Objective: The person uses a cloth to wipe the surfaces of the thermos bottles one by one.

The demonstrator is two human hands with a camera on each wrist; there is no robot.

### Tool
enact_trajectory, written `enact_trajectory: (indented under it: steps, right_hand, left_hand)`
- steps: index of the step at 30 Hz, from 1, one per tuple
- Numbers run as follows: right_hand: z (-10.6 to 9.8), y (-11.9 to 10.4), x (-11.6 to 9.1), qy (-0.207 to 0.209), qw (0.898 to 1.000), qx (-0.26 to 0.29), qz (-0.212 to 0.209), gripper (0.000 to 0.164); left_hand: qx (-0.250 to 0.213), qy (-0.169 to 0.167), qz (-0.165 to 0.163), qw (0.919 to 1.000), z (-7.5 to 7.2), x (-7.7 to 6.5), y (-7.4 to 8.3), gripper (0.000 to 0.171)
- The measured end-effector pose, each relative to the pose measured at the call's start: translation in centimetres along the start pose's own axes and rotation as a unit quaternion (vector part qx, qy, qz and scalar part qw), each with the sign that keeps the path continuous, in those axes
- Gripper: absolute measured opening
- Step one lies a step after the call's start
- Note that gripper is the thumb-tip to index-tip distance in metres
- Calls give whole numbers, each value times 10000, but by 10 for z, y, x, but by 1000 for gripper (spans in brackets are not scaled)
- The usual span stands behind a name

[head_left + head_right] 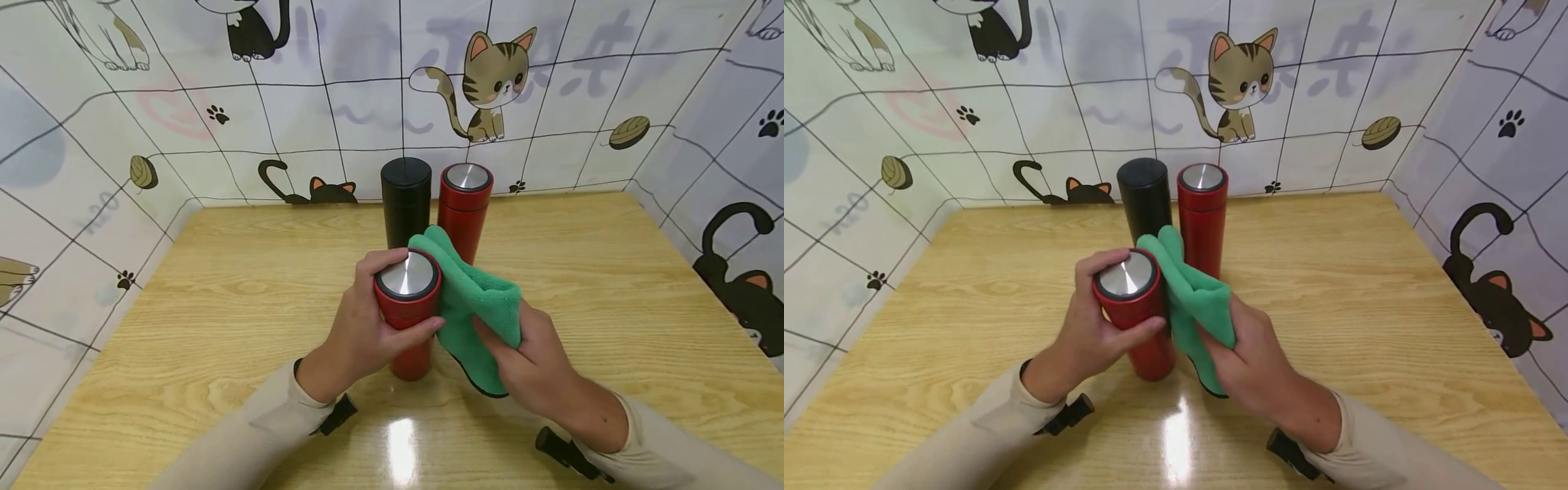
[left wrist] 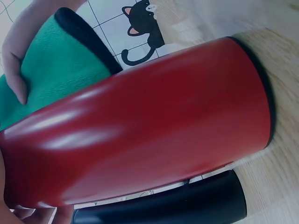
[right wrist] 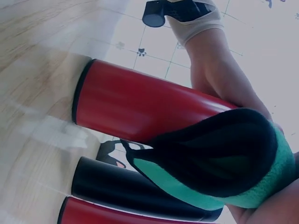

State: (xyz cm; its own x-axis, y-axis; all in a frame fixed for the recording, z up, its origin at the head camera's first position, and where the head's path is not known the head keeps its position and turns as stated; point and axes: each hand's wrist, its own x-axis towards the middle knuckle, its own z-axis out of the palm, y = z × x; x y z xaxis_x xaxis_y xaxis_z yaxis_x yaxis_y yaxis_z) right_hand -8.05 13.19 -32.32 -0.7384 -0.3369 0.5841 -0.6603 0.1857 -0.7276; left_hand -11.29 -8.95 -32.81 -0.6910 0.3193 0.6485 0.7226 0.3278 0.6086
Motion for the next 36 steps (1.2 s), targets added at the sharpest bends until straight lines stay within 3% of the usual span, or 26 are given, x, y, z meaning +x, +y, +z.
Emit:
enact_trajectory:
  steps: [5, 7, 11, 14, 20, 27, 33, 36]
  right_hand:
    - [-1, 3, 0, -441, 9972, -196, 578, 54]
    - [-1, 2, -1, -411, 9959, -367, 724, 53]
    - [-2, 1, -2, -27, 9990, -246, 367, 55]
    - [-2, 1, 0, -91, 9997, -99, 183, 57]
    - [-3, 3, 0, -593, 9942, -464, 772, 53]
    - [-3, -2, -1, -10, 9991, -189, 383, 56]
    - [-3, 2, -1, -496, 9952, -436, 718, 55]
    - [-3, 2, -1, -531, 9933, -568, 854, 54]
  left_hand:
    - [15, -6, 127, 9999, 0, -2, -2, 76]
    - [-1, 20, 228, 9997, 0, -2, -2, 69]
    - [-10, 56, 447, 9990, 0, -1, -2, 64]
    - [32, 67, 557, 9984, 0, 0, -3, 67]
    - [210, 34, 493, 9986, -1, -1, 1, 70]
    - [403, 122, 527, 9977, 0, 0, 3, 68]
    - [344, 267, 537, 9976, 1, 1, 3, 67]
    - [283, 253, 494, 9981, 1, 0, 2, 67]
